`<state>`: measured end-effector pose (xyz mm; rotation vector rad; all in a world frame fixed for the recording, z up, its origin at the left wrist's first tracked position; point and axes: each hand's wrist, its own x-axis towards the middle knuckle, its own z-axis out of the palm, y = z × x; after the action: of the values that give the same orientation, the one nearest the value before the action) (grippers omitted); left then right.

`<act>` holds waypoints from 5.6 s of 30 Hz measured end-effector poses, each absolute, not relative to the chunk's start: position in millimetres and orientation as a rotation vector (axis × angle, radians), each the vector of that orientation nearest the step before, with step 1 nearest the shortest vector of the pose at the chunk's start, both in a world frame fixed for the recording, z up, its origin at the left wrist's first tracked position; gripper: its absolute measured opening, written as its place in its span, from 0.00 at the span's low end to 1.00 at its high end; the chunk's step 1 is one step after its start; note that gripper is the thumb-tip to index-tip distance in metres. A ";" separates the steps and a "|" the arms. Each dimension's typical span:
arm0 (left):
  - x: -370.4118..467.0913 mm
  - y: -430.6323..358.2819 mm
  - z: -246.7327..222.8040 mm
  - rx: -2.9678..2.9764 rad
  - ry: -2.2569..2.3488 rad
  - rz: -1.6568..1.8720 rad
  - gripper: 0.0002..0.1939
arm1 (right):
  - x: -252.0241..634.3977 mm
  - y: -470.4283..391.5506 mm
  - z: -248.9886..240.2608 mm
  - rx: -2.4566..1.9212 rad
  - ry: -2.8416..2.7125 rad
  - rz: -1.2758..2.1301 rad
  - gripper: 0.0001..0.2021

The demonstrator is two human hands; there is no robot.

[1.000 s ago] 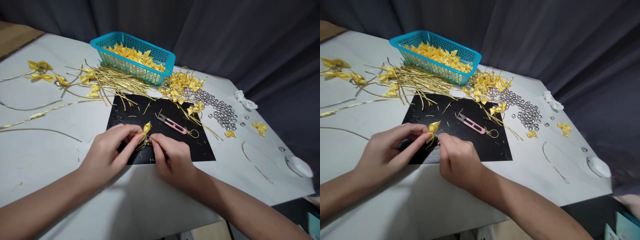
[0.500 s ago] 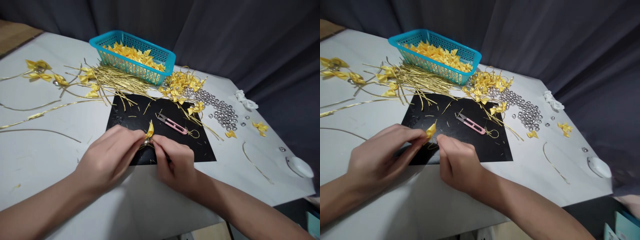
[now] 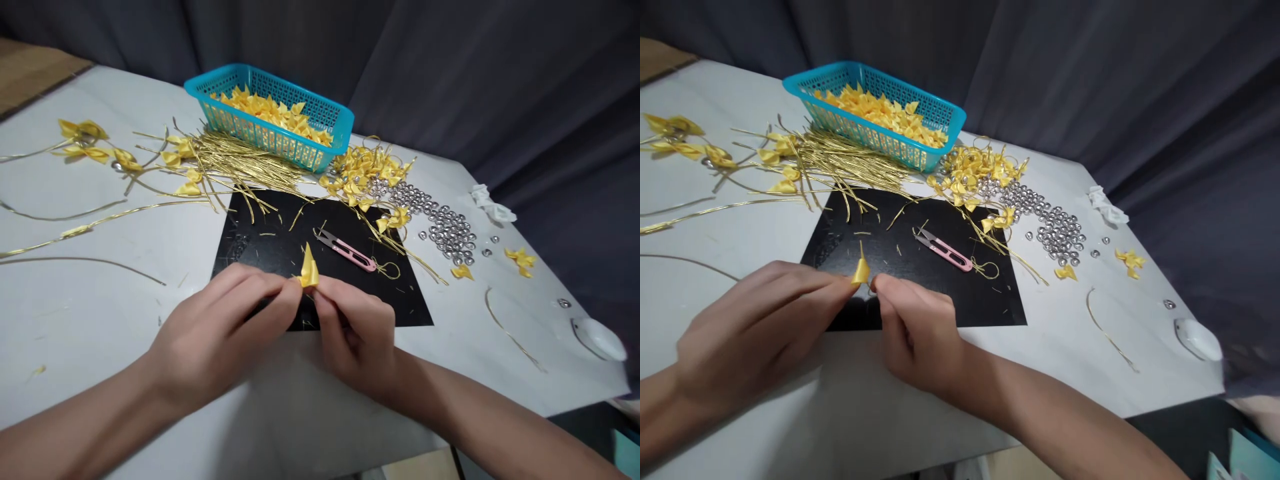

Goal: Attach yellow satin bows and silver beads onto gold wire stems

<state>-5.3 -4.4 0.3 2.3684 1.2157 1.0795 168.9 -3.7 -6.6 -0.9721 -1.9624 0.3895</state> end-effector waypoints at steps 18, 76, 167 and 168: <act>-3.0 5.4 6.7 2.505 1.209 0.887 0.16 | 166.6 -1.2 -5.9 -1.029 -1.949 0.524 0.09; 3.3 29.9 10.1 0.985 0.951 0.700 0.04 | 177.4 2.7 3.6 -1.171 -2.271 0.230 0.08; 10.0 -14.1 0.9 1.752 1.376 1.099 0.09 | 163.7 -9.0 -3.4 -1.071 -2.193 0.194 0.09; 9.3 -13.9 1.7 1.803 1.365 1.078 0.10 | 164.1 -8.5 -3.4 -1.074 -2.185 0.206 0.09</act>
<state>9.3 -13.9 1.7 1.8026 1.3646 1.0783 164.1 -8.5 -3.4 -1.0736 -2.1853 0.2061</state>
